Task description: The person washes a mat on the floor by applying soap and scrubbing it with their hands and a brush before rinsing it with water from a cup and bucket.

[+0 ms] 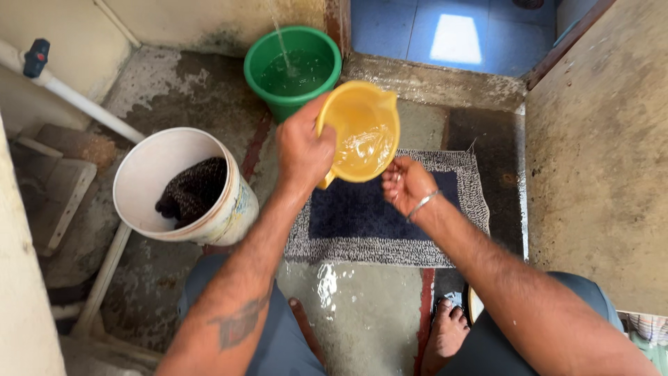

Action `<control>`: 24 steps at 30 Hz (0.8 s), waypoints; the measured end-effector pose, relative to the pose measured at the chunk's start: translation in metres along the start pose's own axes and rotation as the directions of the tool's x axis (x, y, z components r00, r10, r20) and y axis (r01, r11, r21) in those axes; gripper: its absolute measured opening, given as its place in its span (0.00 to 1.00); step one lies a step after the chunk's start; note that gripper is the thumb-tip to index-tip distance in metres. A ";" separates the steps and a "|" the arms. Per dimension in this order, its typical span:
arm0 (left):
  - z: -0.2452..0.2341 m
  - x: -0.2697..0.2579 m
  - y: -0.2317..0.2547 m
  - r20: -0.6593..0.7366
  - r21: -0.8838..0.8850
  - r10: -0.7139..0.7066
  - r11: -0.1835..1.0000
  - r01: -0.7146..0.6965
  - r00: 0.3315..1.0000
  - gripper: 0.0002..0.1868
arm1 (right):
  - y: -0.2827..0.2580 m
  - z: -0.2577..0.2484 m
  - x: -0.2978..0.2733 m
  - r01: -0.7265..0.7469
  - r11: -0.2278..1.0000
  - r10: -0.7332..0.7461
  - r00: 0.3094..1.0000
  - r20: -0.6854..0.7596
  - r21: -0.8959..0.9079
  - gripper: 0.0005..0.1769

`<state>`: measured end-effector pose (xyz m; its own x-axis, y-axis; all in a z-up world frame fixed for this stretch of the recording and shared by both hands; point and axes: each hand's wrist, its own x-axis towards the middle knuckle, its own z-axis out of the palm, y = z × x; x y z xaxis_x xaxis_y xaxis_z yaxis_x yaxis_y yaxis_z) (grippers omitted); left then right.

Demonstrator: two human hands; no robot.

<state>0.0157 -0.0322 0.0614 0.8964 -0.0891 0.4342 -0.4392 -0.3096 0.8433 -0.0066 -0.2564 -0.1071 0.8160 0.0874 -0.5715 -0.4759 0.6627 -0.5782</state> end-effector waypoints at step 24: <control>0.118 0.077 0.034 0.047 0.105 0.303 0.946 -0.307 0.952 0.09 | -0.093 -0.033 -0.020 0.036 0.994 -0.031 0.998 0.051 -0.108 0.15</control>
<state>0.0771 -0.1615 0.0859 0.7226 -0.2231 0.6543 -0.6843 -0.3647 0.6314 0.0109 -0.3442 -0.0609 0.8459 0.1046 -0.5230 -0.4787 0.5813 -0.6580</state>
